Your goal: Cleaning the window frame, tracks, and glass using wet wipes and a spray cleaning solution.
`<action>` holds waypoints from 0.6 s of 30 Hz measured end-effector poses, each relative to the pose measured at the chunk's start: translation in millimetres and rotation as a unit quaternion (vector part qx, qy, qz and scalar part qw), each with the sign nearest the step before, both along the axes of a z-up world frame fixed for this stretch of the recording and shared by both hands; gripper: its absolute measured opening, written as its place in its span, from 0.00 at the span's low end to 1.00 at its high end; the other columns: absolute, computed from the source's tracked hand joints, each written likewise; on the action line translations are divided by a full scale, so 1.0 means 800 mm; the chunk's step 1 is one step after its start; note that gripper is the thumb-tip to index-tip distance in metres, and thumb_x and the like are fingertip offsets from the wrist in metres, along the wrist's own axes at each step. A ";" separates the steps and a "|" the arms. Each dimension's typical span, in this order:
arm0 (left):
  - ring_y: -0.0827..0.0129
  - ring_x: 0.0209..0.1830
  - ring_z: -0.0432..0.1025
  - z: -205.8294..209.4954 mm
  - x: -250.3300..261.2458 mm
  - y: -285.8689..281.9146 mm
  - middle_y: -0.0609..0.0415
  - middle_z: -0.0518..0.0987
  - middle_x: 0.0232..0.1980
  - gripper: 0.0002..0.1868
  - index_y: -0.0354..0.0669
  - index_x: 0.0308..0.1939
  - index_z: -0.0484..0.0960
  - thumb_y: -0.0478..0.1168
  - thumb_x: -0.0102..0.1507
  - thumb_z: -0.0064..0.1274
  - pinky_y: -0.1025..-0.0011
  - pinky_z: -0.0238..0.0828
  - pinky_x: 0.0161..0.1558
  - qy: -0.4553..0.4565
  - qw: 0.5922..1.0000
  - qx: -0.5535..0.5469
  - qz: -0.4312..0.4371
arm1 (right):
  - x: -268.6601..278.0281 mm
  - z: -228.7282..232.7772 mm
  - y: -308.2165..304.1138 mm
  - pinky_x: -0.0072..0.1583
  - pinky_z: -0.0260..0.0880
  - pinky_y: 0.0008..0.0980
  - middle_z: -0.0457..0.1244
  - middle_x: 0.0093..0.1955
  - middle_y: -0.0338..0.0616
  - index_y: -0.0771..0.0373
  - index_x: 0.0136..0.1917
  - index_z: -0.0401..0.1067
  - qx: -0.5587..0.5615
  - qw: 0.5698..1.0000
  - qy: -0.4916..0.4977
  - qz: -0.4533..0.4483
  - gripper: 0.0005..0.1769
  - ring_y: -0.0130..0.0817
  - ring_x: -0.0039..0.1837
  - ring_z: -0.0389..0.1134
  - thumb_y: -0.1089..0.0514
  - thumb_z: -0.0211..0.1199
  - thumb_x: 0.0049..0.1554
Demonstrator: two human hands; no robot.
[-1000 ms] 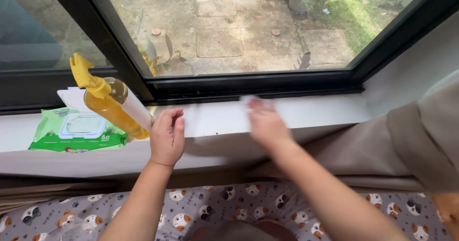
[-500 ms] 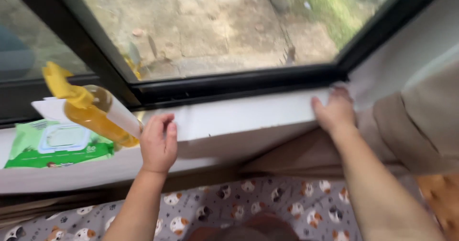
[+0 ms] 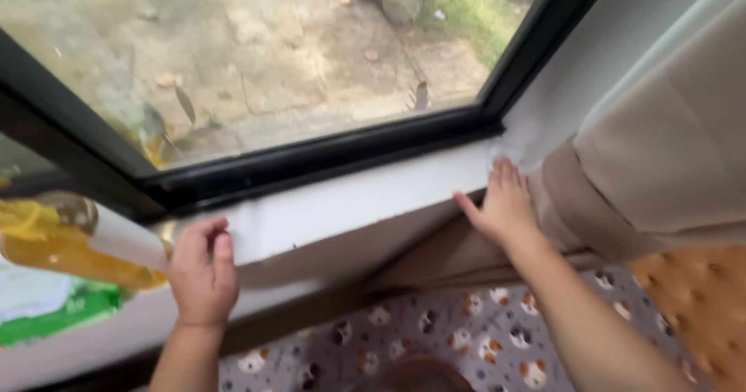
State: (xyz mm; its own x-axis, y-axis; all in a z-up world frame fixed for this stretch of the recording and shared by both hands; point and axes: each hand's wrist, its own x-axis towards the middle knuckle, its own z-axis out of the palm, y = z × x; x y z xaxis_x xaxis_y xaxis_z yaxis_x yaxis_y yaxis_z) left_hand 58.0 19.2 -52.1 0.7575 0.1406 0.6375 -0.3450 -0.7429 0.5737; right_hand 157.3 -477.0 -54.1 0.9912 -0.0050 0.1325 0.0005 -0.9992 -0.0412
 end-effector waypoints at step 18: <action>0.47 0.62 0.70 0.033 0.035 -0.064 0.43 0.74 0.61 0.17 0.34 0.59 0.75 0.38 0.72 0.37 0.55 0.67 0.64 -0.114 0.990 0.001 -0.083 | 0.041 0.016 0.011 0.67 0.60 0.68 0.55 0.77 0.67 0.74 0.77 0.59 -0.062 0.996 0.061 0.002 0.66 0.73 0.75 0.57 0.11 0.30 0.58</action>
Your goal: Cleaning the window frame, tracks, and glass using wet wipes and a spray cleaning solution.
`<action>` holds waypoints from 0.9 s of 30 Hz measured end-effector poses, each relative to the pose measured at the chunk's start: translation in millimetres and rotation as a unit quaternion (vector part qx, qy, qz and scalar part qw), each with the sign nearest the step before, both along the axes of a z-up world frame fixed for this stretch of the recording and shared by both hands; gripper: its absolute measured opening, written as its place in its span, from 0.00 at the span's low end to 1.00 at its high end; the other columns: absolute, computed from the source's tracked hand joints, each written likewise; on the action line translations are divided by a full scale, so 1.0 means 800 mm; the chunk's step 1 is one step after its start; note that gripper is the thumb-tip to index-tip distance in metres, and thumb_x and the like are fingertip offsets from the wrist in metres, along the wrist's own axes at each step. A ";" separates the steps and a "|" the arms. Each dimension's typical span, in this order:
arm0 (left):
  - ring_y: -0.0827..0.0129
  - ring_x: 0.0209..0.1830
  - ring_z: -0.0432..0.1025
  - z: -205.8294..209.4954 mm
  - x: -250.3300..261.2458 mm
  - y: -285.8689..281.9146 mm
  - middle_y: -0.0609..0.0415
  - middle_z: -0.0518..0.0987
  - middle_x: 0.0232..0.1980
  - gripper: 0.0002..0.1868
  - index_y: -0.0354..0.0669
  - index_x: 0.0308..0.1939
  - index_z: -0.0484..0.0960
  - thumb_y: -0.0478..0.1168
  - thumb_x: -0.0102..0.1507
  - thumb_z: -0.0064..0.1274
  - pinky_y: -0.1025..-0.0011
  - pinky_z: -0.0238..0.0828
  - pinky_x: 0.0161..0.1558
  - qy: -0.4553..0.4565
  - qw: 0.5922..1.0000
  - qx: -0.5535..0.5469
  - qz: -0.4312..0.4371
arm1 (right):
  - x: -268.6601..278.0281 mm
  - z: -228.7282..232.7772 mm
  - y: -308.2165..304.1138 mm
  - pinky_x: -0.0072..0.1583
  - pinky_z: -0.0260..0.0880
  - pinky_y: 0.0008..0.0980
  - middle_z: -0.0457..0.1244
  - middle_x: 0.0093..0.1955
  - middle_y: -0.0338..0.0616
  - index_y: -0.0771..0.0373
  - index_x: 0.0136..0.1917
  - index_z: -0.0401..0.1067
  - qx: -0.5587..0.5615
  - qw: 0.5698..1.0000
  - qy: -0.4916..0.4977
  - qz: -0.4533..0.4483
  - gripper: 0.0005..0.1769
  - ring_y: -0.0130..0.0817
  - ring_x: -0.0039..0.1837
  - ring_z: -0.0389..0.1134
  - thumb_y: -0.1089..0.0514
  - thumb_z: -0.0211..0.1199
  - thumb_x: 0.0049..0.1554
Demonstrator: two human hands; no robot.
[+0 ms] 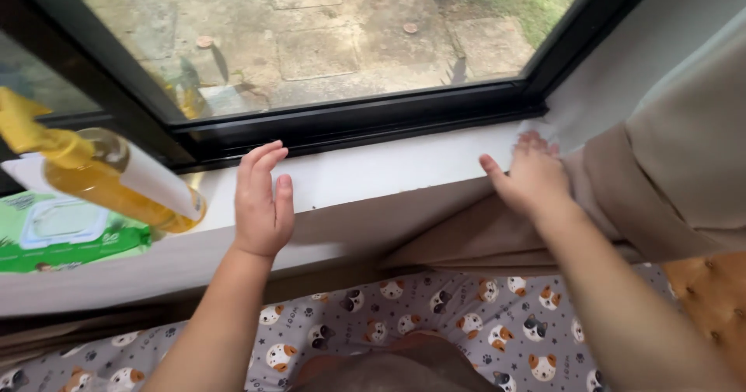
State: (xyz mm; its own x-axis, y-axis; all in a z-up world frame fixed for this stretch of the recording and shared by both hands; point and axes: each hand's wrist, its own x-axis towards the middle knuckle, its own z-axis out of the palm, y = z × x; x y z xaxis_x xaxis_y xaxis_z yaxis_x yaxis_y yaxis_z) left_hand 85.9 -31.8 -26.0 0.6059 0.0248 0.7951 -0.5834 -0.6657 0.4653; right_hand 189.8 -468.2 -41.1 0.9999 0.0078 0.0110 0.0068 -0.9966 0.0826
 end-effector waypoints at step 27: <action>0.65 0.24 0.68 -0.023 -0.064 0.052 0.55 0.73 0.25 0.26 0.43 0.31 0.80 0.45 0.75 0.30 0.72 0.68 0.31 0.044 0.966 -0.241 0.079 | -0.089 0.012 0.326 0.77 0.49 0.53 0.55 0.79 0.54 0.63 0.79 0.58 0.129 0.850 -0.054 0.508 0.56 0.50 0.78 0.56 0.20 0.55 0.54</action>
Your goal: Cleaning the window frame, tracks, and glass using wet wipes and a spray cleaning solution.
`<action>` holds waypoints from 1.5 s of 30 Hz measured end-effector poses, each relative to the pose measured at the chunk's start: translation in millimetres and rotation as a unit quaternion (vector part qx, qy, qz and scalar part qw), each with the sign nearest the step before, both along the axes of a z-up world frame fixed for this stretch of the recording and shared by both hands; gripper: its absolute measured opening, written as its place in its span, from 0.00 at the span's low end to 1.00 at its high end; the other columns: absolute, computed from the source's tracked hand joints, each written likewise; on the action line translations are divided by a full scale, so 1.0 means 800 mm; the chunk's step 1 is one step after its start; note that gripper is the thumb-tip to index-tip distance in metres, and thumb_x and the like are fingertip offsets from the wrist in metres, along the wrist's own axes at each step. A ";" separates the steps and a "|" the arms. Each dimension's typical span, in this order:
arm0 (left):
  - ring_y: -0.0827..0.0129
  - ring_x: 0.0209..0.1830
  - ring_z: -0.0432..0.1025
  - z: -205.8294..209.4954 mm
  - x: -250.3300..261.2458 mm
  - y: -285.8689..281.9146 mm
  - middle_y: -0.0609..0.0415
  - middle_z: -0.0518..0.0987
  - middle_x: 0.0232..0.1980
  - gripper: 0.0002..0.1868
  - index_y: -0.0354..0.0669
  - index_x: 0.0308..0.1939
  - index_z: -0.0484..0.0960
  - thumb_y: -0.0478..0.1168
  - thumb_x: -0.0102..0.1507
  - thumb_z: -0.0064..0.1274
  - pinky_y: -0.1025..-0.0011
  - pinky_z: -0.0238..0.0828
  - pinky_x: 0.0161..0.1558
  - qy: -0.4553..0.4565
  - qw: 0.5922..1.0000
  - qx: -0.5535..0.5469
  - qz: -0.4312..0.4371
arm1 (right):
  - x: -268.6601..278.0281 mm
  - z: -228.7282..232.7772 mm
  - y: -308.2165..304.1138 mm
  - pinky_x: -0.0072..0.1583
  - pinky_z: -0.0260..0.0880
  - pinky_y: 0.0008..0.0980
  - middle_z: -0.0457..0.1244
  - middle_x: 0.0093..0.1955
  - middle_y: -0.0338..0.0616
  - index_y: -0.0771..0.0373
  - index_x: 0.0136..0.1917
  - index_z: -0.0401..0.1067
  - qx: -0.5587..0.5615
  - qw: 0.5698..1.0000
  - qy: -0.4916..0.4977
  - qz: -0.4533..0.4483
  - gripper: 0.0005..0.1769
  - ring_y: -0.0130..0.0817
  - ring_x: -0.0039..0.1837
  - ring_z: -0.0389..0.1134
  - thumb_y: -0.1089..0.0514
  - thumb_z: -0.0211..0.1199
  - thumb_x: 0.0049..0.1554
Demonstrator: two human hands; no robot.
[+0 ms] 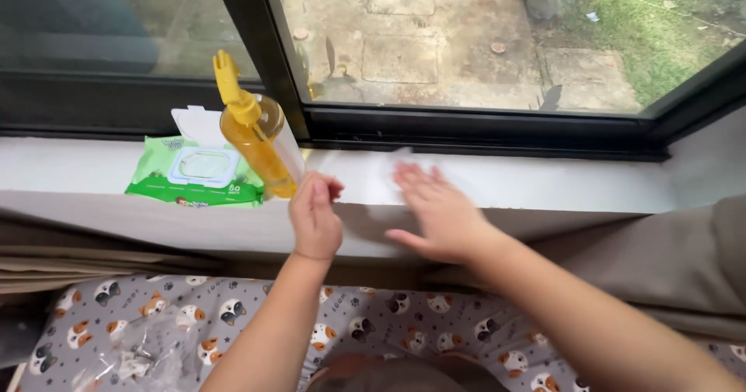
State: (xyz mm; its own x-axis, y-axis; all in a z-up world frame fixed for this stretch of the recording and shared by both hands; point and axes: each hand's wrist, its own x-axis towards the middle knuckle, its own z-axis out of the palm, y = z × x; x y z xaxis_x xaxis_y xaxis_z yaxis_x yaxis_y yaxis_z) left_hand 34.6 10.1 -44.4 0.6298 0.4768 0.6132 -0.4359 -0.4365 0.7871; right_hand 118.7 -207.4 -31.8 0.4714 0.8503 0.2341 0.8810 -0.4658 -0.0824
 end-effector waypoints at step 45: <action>0.36 0.63 0.59 0.017 -0.025 0.066 0.38 0.58 0.72 0.52 0.38 0.78 0.47 0.29 0.59 0.66 0.51 0.72 0.59 0.077 0.957 0.111 0.257 | 0.015 -0.016 0.156 0.79 0.48 0.51 0.48 0.82 0.63 0.71 0.81 0.48 -0.029 0.984 0.001 0.176 0.65 0.55 0.83 0.49 0.29 0.60 0.43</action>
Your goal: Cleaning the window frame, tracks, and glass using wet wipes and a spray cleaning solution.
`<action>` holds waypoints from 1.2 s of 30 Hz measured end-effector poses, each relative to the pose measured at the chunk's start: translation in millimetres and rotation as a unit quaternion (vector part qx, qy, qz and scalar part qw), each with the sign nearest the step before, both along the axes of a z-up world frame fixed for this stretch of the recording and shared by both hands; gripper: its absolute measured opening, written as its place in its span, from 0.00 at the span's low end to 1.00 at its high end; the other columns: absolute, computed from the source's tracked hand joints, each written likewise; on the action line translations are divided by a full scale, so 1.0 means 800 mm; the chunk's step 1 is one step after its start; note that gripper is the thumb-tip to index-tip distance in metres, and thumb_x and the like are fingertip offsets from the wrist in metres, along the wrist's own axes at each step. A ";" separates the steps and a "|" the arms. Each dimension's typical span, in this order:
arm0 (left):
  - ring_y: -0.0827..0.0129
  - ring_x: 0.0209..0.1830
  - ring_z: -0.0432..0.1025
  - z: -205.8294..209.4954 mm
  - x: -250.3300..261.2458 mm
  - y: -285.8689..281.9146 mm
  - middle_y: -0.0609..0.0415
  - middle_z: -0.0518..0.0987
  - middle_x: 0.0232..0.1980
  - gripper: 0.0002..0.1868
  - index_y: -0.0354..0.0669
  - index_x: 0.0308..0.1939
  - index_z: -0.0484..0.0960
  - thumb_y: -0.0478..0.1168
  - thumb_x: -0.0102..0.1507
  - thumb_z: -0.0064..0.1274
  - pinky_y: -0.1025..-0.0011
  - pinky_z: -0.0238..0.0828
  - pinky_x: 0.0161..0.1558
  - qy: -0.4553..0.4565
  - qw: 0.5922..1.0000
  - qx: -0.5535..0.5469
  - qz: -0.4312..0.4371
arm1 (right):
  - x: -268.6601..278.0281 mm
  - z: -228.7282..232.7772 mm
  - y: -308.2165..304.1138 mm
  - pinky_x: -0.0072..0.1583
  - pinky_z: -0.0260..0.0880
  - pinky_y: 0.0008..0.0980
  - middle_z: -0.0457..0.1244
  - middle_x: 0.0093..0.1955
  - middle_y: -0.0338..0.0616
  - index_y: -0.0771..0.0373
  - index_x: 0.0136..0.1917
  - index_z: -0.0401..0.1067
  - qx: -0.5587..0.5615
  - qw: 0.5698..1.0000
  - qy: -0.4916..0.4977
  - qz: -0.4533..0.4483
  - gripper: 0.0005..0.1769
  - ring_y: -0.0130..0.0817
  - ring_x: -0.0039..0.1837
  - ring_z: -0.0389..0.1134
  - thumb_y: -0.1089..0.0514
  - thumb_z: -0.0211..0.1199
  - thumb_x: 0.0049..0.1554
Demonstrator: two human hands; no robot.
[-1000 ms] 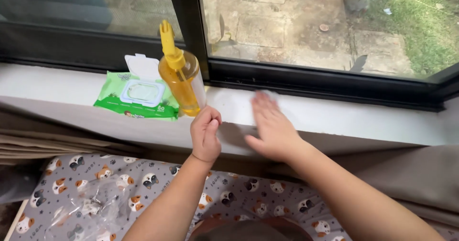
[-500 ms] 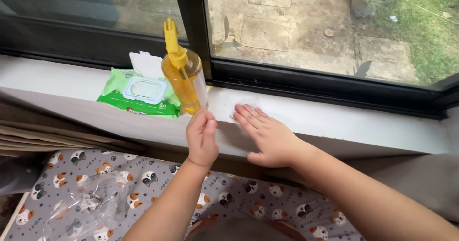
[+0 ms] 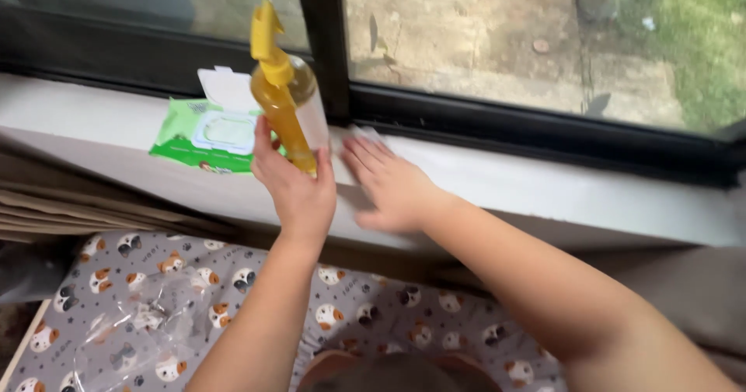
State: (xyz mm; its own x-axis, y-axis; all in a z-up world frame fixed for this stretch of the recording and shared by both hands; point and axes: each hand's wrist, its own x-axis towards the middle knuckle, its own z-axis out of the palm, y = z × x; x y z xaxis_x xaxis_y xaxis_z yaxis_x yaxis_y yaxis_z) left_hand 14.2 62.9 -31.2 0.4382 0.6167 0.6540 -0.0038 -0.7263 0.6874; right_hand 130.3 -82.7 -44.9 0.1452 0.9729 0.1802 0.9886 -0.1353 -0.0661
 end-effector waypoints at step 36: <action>0.57 0.49 0.73 0.009 0.013 -0.072 0.45 0.76 0.55 0.13 0.35 0.53 0.76 0.35 0.73 0.36 0.62 0.73 0.56 -0.069 0.965 -0.077 -0.241 | -0.004 -0.013 -0.251 0.72 0.65 0.40 0.68 0.68 0.41 0.57 0.69 0.73 0.190 0.973 -0.027 -0.128 0.25 0.42 0.68 0.69 0.61 0.55 0.58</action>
